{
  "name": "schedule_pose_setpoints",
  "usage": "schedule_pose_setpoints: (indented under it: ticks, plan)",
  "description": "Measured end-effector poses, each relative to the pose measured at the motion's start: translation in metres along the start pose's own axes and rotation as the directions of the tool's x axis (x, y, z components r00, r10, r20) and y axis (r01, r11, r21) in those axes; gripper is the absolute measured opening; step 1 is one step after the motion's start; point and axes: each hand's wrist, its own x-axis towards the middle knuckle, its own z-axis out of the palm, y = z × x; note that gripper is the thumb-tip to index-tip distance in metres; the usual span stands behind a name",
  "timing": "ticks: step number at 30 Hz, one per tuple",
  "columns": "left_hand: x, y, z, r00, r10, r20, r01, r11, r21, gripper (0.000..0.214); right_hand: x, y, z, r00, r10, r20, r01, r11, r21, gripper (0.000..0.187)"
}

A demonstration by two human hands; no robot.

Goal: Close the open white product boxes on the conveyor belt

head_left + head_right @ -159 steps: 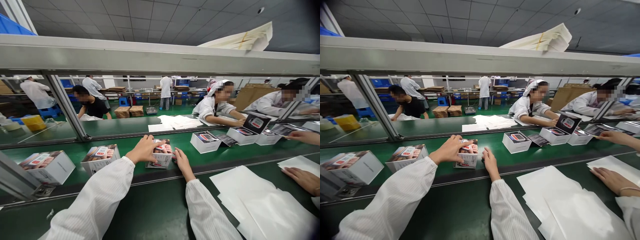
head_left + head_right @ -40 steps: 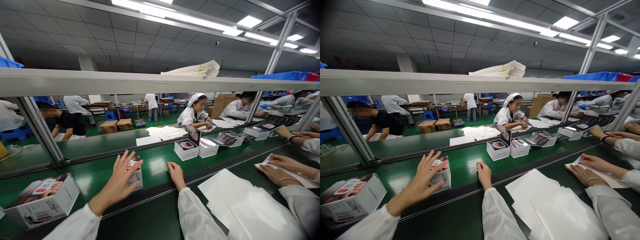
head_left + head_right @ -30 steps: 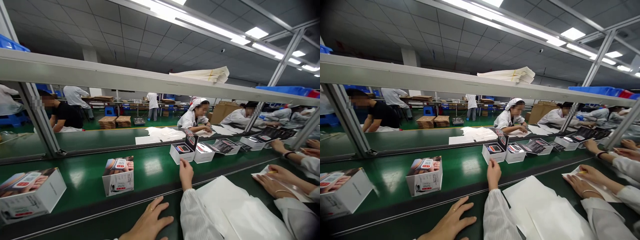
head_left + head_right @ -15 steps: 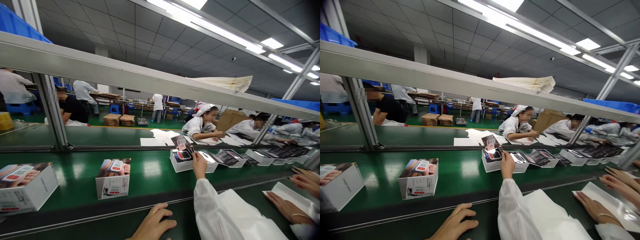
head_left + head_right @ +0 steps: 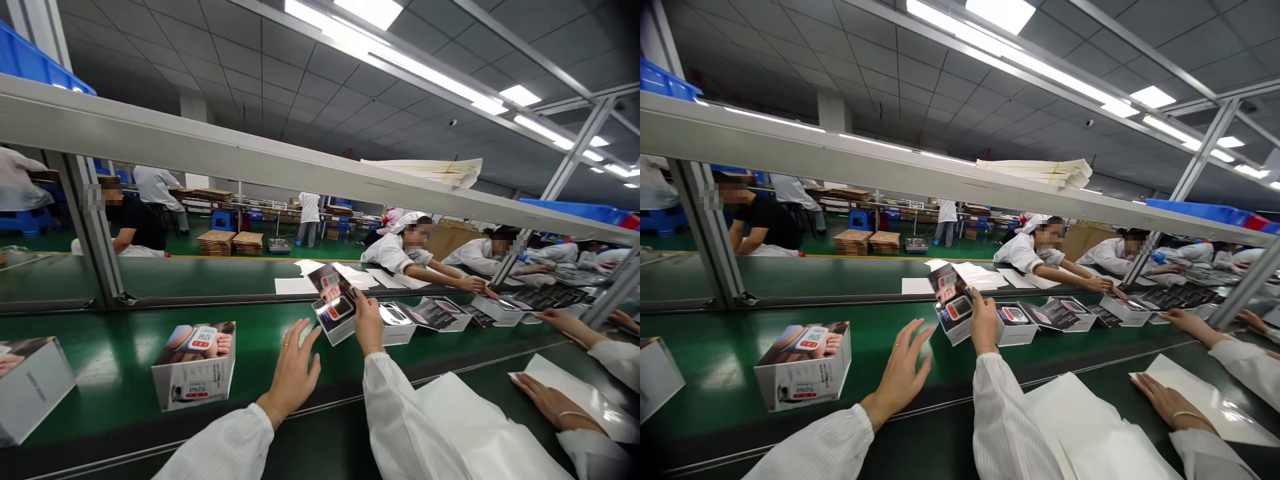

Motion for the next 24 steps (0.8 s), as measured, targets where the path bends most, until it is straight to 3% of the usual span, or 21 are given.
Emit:
schedule_pose_setpoints:
  ticks: [3, 5, 8, 12, 16, 18, 20, 22, 24]
  plan:
    - [-0.016, -0.010, 0.007, 0.995, -0.085, 0.055, 0.085, 0.996, -0.008, 0.051, 0.009, 0.010, 0.002, 0.982, 0.155, 0.109, -0.148, 0.986, -0.074, 0.045]
    - [-0.022, -0.015, 0.009, 0.989, -0.122, 0.080, 0.124, 0.992, -0.019, 0.050, 0.008, 0.012, 0.000, 0.970, 0.193, 0.151, -0.184, 0.980, -0.070, 0.047]
    - [-0.019, -0.016, 0.006, 0.990, -0.129, 0.058, 0.131, 0.991, -0.021, 0.049, -0.001, 0.010, -0.006, 0.972, 0.182, 0.147, -0.186, 0.982, 0.013, 0.048]
    - [0.000, -0.006, -0.011, 0.996, -0.060, -0.061, 0.061, 0.998, 0.009, 0.048, -0.029, -0.007, -0.015, 0.979, 0.181, 0.098, -0.188, 0.980, 0.070, 0.050]
    - [0.028, 0.009, -0.030, 0.990, 0.053, -0.128, -0.043, 0.996, 0.081, 0.051, -0.066, -0.033, -0.015, 0.979, 0.055, 0.195, -0.072, 0.994, 0.081, 0.049]
    - [0.041, 0.008, -0.033, 0.997, 0.063, -0.050, -0.058, 0.992, 0.108, 0.048, -0.082, -0.042, -0.010, 0.967, -0.045, 0.251, 0.012, 0.991, 0.131, 0.044]
    - [0.047, -0.002, -0.029, 0.989, -0.057, 0.136, 0.045, 0.995, 0.088, 0.046, -0.095, -0.046, -0.003, 0.950, -0.085, 0.302, 0.019, 0.976, 0.216, 0.039]
    - [0.045, -0.020, -0.021, 0.913, -0.231, 0.337, 0.223, 0.973, 0.065, 0.048, -0.103, -0.045, 0.005, 0.935, -0.009, 0.354, -0.098, 0.953, 0.285, 0.042]
    - [0.033, -0.040, -0.014, 0.827, -0.321, 0.462, 0.341, 0.939, 0.043, 0.052, -0.105, -0.043, 0.010, 0.907, 0.141, 0.398, -0.285, 0.899, 0.332, 0.053]
